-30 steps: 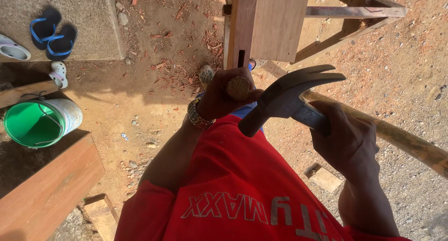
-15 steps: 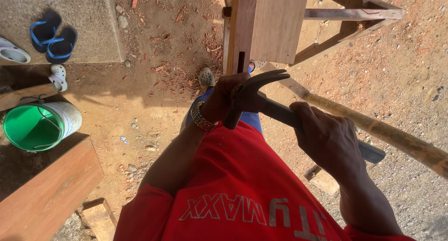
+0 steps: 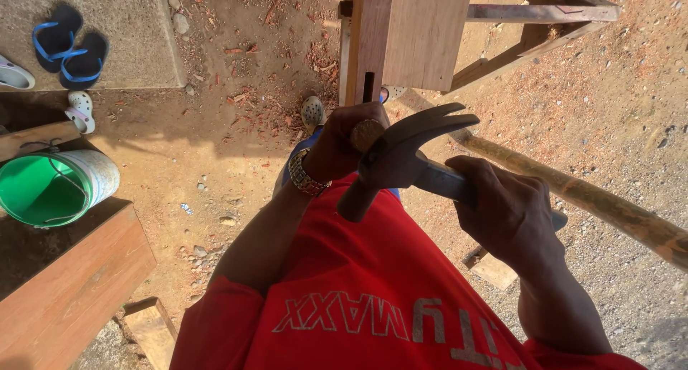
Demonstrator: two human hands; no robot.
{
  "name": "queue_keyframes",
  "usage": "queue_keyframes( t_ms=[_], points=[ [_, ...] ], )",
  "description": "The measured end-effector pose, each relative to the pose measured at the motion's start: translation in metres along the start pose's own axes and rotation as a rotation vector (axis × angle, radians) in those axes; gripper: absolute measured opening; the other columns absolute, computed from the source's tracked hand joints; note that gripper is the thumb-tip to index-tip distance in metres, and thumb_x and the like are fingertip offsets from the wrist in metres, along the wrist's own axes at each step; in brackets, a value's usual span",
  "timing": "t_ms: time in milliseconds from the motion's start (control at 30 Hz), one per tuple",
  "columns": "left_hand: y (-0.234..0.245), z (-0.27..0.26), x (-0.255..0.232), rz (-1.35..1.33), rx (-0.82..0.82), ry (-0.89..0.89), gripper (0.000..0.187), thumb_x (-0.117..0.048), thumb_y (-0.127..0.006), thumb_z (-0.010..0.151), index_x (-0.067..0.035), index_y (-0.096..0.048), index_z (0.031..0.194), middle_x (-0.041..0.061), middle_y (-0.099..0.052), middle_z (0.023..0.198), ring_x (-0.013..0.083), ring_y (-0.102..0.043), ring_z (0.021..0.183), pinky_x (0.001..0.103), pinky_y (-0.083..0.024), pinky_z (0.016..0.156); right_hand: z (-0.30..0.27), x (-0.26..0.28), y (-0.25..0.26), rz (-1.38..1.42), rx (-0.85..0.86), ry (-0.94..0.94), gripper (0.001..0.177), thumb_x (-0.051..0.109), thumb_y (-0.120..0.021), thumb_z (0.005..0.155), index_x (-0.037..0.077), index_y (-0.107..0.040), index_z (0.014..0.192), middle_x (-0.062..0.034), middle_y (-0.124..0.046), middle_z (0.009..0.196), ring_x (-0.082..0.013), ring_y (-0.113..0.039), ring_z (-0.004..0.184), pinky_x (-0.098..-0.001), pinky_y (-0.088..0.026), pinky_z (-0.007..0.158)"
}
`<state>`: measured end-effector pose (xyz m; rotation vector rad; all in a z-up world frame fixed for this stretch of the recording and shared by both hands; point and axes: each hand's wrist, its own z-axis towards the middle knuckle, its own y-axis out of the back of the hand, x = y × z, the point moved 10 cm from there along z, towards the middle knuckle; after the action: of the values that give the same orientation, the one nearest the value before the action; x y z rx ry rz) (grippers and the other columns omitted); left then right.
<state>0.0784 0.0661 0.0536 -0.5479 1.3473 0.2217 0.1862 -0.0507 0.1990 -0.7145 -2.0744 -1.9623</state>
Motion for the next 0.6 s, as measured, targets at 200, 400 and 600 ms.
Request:
queue_keyframes(
  t_ms=[200,400,600],
  points=[
    [0.008,0.0,0.005,0.033,-0.003,-0.041,0.019,-0.006,-0.078,0.087,-0.004,-0.059,0.091,0.003,-0.061,0.089,0.0125,-0.059,0.082,0.028,-0.051,0.078,0.011,-0.008,-0.012,0.015,0.081,-0.065,0.018,0.006,-0.071,0.094,0.013,-0.064,0.109,-0.0084,-0.064,0.068,-0.028,-0.065,0.057,-0.0406,-0.049,0.052],
    [0.003,-0.009,0.026,0.046,-0.033,0.062,0.025,-0.013,-0.068,0.091,0.001,-0.065,0.112,0.005,-0.063,0.091,0.0121,-0.056,0.085,0.03,-0.05,0.077,0.017,0.007,-0.001,-0.057,0.099,-0.053,0.017,0.009,-0.065,0.093,0.012,-0.063,0.11,-0.0089,-0.07,0.075,-0.028,-0.064,0.054,-0.0401,-0.049,0.049],
    [0.001,-0.01,0.04,0.129,0.007,-0.022,0.015,-0.015,-0.069,0.099,-0.003,-0.063,0.106,0.003,-0.061,0.094,0.0088,-0.055,0.085,0.031,-0.051,0.078,0.004,-0.019,-0.03,-0.047,0.165,-0.144,0.01,0.013,-0.066,0.097,0.012,-0.061,0.106,-0.0085,-0.066,0.068,-0.0249,-0.06,0.046,-0.0413,-0.045,0.044]
  ],
)
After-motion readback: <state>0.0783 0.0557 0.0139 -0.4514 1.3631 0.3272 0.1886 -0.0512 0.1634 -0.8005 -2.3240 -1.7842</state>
